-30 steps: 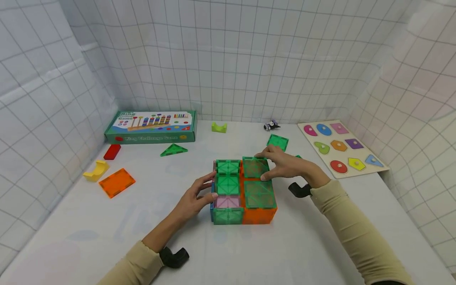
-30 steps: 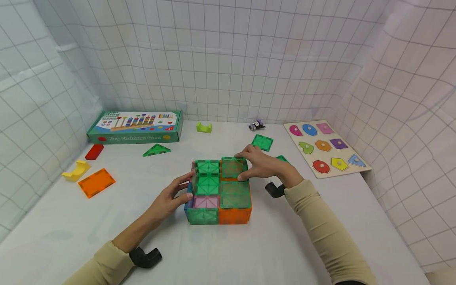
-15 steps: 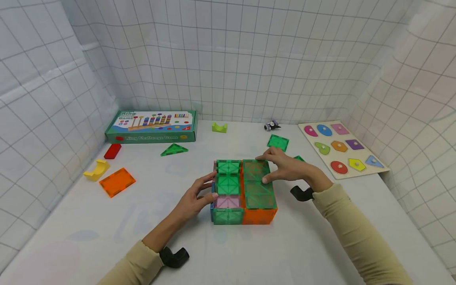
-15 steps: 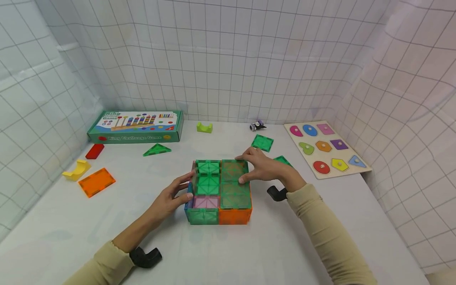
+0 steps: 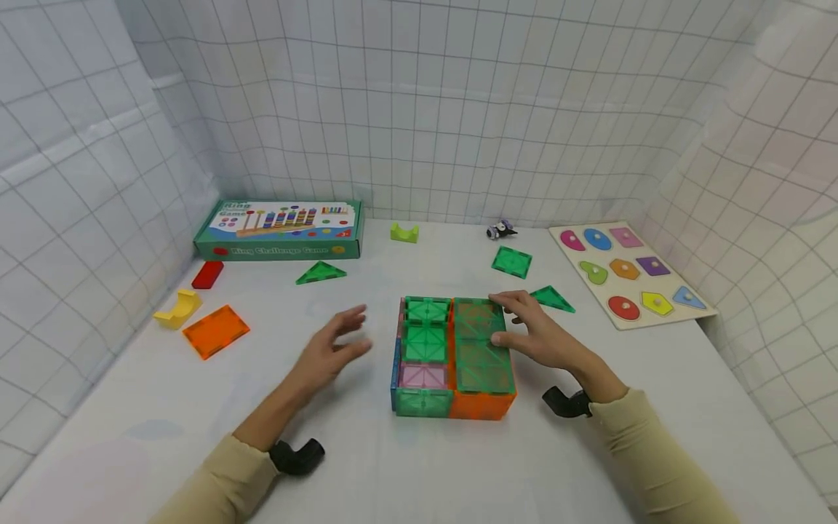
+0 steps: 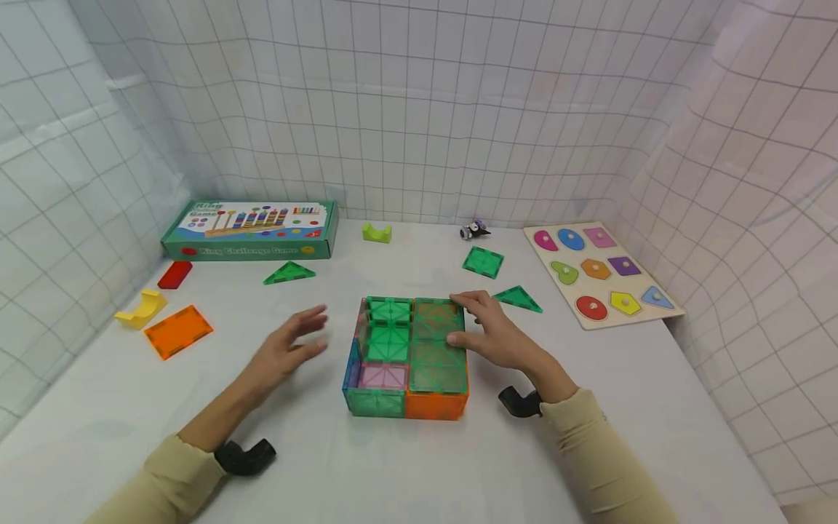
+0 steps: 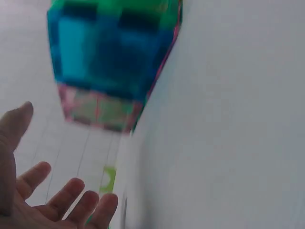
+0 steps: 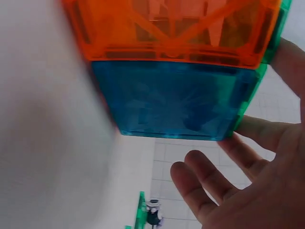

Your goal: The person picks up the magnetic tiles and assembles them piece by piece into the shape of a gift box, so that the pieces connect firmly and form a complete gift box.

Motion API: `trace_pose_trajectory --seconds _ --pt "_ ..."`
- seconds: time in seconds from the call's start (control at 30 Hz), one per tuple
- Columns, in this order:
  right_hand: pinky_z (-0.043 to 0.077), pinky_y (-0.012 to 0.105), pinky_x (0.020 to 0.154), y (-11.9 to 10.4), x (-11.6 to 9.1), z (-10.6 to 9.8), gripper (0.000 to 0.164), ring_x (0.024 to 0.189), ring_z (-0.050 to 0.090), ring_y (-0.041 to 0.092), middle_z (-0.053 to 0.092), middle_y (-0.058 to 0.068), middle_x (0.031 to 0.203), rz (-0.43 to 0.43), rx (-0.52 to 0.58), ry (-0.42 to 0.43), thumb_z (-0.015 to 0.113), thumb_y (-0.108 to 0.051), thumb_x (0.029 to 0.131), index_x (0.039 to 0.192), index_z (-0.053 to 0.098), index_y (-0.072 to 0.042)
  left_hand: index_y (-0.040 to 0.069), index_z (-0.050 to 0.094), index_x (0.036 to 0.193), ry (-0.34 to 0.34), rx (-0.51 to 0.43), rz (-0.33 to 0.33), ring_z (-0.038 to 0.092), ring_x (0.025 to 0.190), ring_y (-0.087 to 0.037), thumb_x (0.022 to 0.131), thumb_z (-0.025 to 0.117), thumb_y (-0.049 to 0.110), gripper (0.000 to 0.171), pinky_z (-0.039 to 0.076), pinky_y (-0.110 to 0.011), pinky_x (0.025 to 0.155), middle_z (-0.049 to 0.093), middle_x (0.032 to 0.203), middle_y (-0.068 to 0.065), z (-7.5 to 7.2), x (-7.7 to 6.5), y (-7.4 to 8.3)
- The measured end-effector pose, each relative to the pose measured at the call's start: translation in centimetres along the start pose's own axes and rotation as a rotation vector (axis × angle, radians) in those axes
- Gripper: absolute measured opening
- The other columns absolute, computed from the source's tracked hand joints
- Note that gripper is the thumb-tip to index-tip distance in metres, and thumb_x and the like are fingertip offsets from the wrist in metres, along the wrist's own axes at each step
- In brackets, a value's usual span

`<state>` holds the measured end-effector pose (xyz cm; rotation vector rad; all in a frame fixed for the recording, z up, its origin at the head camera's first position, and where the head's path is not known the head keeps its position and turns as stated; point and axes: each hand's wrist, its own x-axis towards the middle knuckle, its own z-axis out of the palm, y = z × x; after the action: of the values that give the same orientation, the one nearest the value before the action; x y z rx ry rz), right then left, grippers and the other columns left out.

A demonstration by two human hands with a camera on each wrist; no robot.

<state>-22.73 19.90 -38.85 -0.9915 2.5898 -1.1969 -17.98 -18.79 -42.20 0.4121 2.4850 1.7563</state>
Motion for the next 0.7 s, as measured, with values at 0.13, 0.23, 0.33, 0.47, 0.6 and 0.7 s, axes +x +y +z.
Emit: trace_pose_trajectory --seconds 0.13,0.23,0.33,0.47,0.6,0.7 --pt "0.036 0.052 0.098 0.5 -0.7 0.7 0.062 0.125 0.035 0.028 0.026 0.012 0.147 -0.014 0.046 0.036 0.061 -0.014 0.096 0.149 0.031 -0.004 0.005 0.034 0.148 0.171 0.31 -0.136 0.029 0.13 -0.043 0.092 0.064 0.038 0.071 0.034 -0.059 0.099 0.031 0.146 -0.023 -6.5 -0.3 -1.7" --pt "0.037 0.052 0.098 0.6 -0.9 0.8 0.062 0.124 0.037 0.028 0.026 0.011 0.148 -0.011 0.064 0.05 0.06 -0.014 0.096 0.149 0.03 -0.006 -0.002 0.033 0.146 0.222 0.563 -0.234 0.024 0.124 -0.051 0.089 0.067 0.037 0.077 0.037 -0.064 0.092 0.028 0.139 -0.033 -10.9 -0.7 -2.9" --pt "0.037 0.052 0.098 0.7 -0.9 0.9 0.062 0.123 0.038 0.028 0.026 0.011 0.148 -0.007 0.08 0.055 0.06 -0.015 0.096 0.15 0.03 -0.007 -0.009 0.03 0.142 0.212 0.706 -0.294 0.02 0.118 -0.055 0.085 0.071 0.037 0.085 0.035 -0.066 0.088 0.025 0.132 -0.038 -14.0 -1.1 -4.0" --pt "0.037 0.053 0.097 0.7 -0.8 1.0 0.062 0.123 0.038 0.029 0.026 0.012 0.148 -0.003 0.099 0.049 0.06 -0.015 0.096 0.15 0.03 -0.004 -0.016 0.027 0.138 0.18 0.766 -0.353 0.019 0.112 -0.057 0.082 0.071 0.043 0.093 0.025 -0.067 0.084 0.022 0.125 -0.042 -16.6 -2.2 -4.9" --pt "0.039 0.053 0.095 0.6 -0.8 1.1 0.063 0.119 0.042 0.032 0.025 0.013 0.148 0.011 0.104 0.041 0.06 -0.017 0.096 0.15 0.029 -0.005 -0.017 0.03 0.135 0.147 0.81 -0.384 0.02 0.109 -0.058 0.081 0.068 0.054 0.097 0.024 -0.065 0.079 0.024 0.121 -0.043 -17.9 -3.2 -5.2" --pt "0.041 0.052 0.092 0.6 -0.8 1.1 0.063 0.117 0.044 0.033 0.025 0.012 0.149 0.028 0.097 0.045 0.06 -0.018 0.097 0.151 0.029 -0.009 -0.017 0.036 0.131 0.138 0.841 -0.368 0.023 0.105 -0.057 0.082 0.066 0.055 0.092 0.025 -0.063 0.077 0.028 0.116 -0.042 -18.2 -3.5 -5.3"
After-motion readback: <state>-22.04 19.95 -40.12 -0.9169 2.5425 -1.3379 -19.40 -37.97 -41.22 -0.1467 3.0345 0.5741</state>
